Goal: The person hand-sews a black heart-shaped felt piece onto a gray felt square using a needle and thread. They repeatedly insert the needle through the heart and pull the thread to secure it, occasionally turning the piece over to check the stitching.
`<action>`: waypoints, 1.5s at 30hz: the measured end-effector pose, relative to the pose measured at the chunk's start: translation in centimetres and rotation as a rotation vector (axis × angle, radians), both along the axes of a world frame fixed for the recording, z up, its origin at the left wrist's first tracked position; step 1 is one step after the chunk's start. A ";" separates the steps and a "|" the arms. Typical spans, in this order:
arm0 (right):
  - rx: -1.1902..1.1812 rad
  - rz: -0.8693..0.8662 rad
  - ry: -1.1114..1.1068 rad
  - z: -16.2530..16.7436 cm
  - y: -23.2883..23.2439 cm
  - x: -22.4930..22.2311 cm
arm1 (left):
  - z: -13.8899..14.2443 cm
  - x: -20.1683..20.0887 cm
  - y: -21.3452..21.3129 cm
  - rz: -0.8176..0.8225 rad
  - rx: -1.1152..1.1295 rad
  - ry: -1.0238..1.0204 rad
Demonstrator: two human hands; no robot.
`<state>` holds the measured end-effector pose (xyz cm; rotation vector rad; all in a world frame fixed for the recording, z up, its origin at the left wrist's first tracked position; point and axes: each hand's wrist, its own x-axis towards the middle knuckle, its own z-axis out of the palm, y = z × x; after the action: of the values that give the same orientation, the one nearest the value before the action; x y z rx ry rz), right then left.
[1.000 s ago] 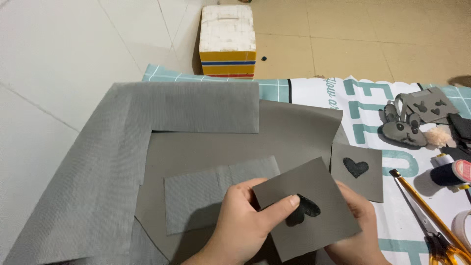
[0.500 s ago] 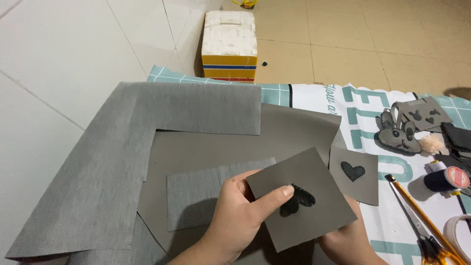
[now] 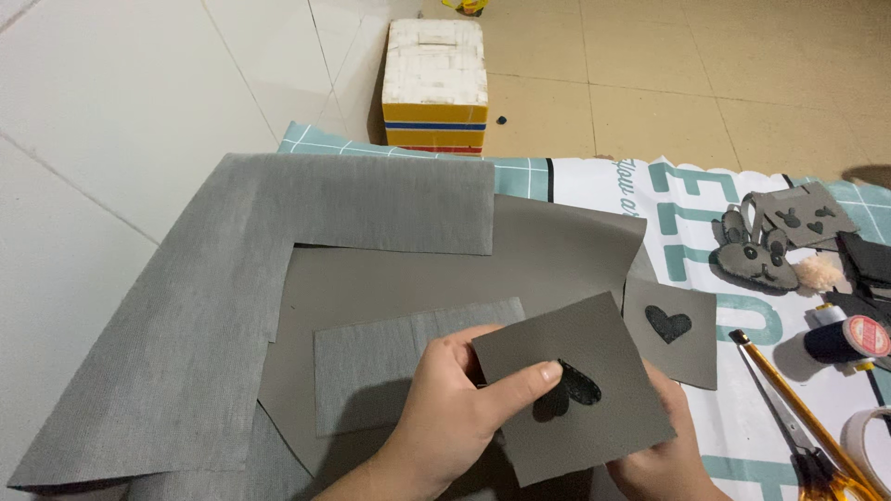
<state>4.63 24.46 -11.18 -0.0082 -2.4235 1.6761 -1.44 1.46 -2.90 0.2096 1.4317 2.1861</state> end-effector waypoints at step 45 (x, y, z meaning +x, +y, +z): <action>0.372 -0.018 0.250 7.2 -3.3 -1.9 | 0.4 0.2 0.5 0.058 -0.357 0.132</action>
<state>2.71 21.15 -3.94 0.2182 -2.4866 1.1184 -1.26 1.92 -2.48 0.1881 1.8931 1.9472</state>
